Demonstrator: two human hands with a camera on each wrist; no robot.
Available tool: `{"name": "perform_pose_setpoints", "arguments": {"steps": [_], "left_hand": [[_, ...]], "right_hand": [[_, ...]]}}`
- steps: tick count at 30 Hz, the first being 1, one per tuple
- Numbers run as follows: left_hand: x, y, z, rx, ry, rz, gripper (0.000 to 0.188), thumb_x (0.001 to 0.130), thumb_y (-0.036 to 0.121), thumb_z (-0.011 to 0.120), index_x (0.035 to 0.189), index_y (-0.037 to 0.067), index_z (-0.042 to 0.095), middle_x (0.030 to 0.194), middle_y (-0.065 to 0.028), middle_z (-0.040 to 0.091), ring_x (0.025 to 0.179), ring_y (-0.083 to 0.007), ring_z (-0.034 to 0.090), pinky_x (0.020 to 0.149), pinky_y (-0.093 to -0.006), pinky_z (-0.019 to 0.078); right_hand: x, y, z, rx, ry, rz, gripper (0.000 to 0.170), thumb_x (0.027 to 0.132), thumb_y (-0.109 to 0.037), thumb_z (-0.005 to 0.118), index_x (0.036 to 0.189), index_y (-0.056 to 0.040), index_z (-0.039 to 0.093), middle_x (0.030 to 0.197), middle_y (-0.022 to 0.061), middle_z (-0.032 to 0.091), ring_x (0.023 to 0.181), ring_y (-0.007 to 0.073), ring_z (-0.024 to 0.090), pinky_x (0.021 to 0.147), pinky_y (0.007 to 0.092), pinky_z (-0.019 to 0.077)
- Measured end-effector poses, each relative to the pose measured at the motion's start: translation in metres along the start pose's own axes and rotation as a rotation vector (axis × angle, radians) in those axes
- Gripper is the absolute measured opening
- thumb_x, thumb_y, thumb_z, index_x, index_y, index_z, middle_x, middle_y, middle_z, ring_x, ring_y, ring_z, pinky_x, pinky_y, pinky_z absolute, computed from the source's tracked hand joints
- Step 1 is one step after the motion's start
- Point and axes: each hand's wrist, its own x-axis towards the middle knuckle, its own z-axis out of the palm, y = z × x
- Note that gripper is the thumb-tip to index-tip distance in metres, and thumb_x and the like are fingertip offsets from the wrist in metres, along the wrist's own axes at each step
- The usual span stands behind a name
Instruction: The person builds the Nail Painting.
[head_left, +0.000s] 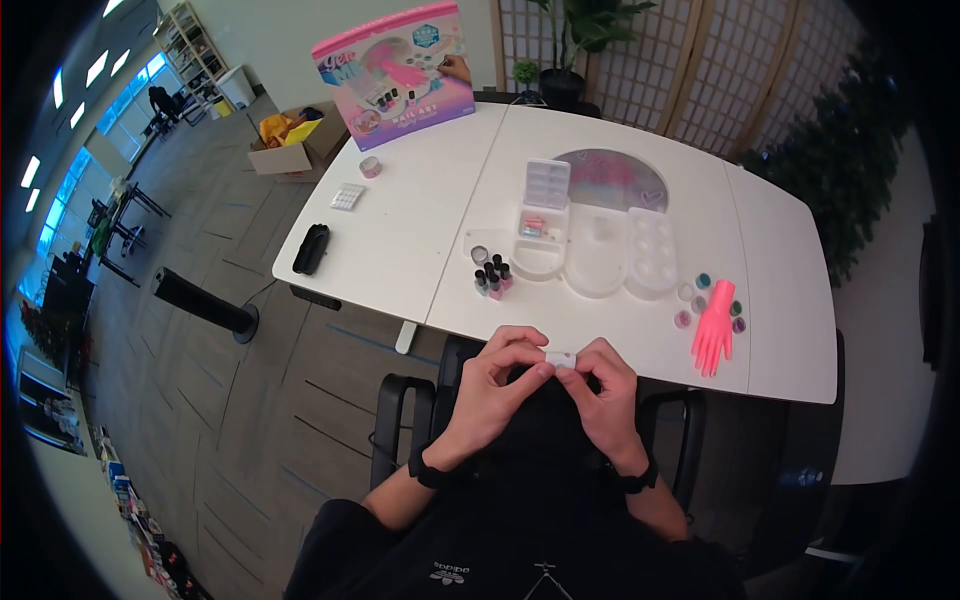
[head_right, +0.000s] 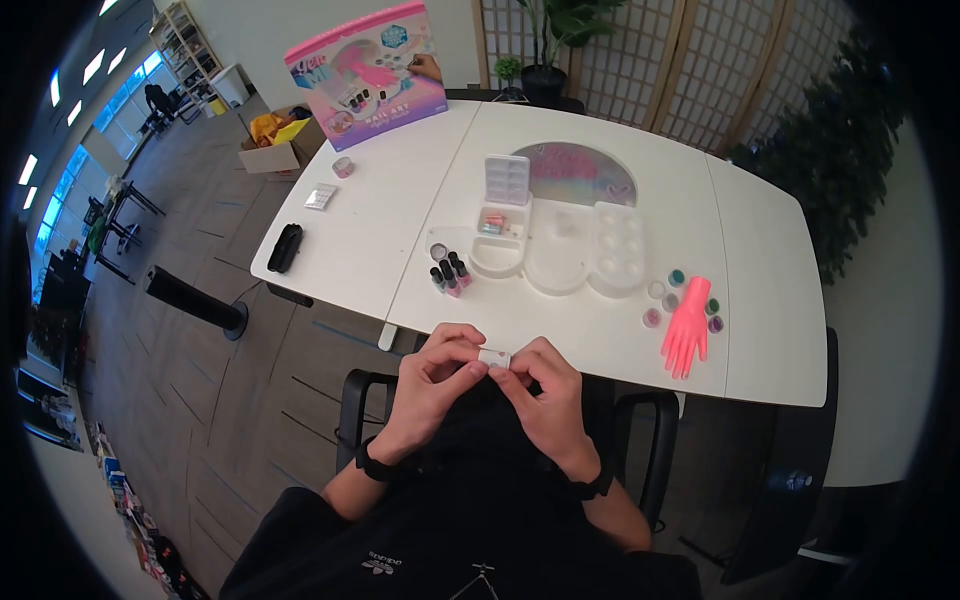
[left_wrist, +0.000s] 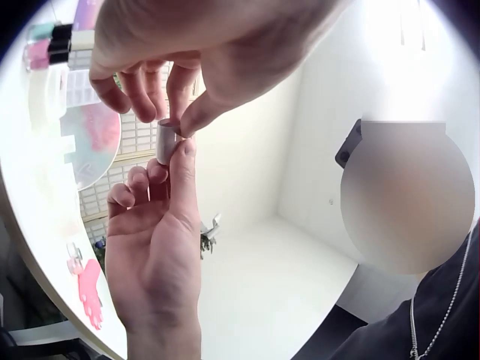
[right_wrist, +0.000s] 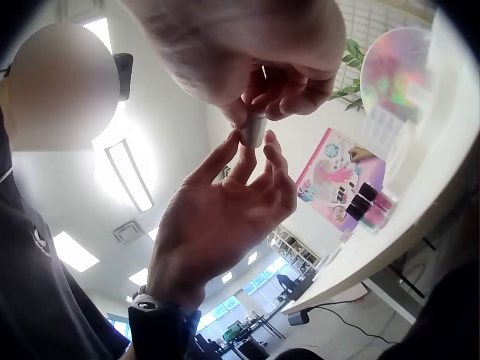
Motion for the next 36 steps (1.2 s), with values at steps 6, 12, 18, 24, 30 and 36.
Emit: {"name": "perform_pose_setpoints", "arguments": {"steps": [6, 12, 18, 24, 30, 36], "left_hand": [[-0.001, 0.000, 0.005, 0.149, 0.044, 0.124, 0.006, 0.100, 0.002, 0.079, 0.105, -0.001, 0.079, 0.129, -0.0068, 0.064, 0.119, -0.0156, 0.064, 0.103, -0.0307, 0.0523], [-0.001, 0.000, 0.005, 0.283, 0.037, 0.129, 0.004, 0.099, 0.001, 0.079, 0.097, -0.003, 0.078, 0.128, -0.0065, 0.061, 0.118, -0.0159, 0.062, 0.102, -0.0322, 0.0508], [-0.004, 0.005, 0.008, 0.427, 0.031, 0.223, 0.005, 0.095, 0.002, 0.082, 0.097, -0.001, 0.078, 0.126, -0.0074, 0.065, 0.116, -0.0198, 0.066, 0.100, -0.0343, 0.0538], [-0.006, 0.016, 0.016, 0.513, -0.001, 0.288, 0.011, 0.091, 0.006, 0.086, 0.097, 0.000, 0.079, 0.131, -0.0074, 0.067, 0.117, -0.0228, 0.067, 0.101, -0.0365, 0.0546], [-0.003, 0.019, 0.013, 0.611, 0.014, 0.243, 0.017, 0.090, 0.008, 0.087, 0.105, 0.003, 0.082, 0.142, -0.0106, 0.068, 0.116, -0.0221, 0.069, 0.096, -0.0360, 0.0574], [-0.002, 0.011, 0.008, 0.129, -0.035, 0.001, 0.016, 0.097, 0.004, 0.081, 0.112, 0.001, 0.082, 0.145, -0.0093, 0.067, 0.117, -0.0168, 0.068, 0.099, -0.0328, 0.0559]], "right_hand": [[-0.002, 0.001, -0.002, 0.178, -0.012, 0.102, 0.015, 0.101, -0.009, 0.081, 0.096, 0.0017, 0.071, 0.091, 0.0020, 0.060, 0.079, 0.0085, 0.057, 0.071, 0.0258, 0.0476], [-0.004, -0.007, 0.004, 0.436, 0.032, 0.222, 0.012, 0.105, -0.008, 0.076, 0.103, 0.0034, 0.073, 0.098, -0.0003, 0.059, 0.084, 0.0053, 0.054, 0.073, 0.0231, 0.0446], [-0.007, -0.002, 0.002, 0.414, 0.039, 0.183, 0.019, 0.107, -0.009, 0.075, 0.093, 0.0028, 0.070, 0.094, -0.0009, 0.057, 0.080, 0.0047, 0.049, 0.071, 0.0234, 0.0399], [-0.009, -0.002, 0.002, 0.372, 0.108, 0.139, 0.026, 0.107, -0.012, 0.075, 0.088, 0.0009, 0.065, 0.091, -0.0012, 0.054, 0.078, 0.0048, 0.045, 0.069, 0.0240, 0.0370], [-0.010, 0.005, 0.002, 0.240, 0.129, 0.064, 0.031, 0.106, -0.016, 0.078, 0.084, -0.0013, 0.061, 0.089, -0.0002, 0.053, 0.075, 0.0070, 0.044, 0.067, 0.0257, 0.0362], [-0.010, 0.011, 0.003, 0.091, 0.092, -0.008, 0.030, 0.104, -0.016, 0.080, 0.086, -0.0008, 0.062, 0.089, 0.0027, 0.054, 0.074, 0.0109, 0.049, 0.067, 0.0280, 0.0398]]}}
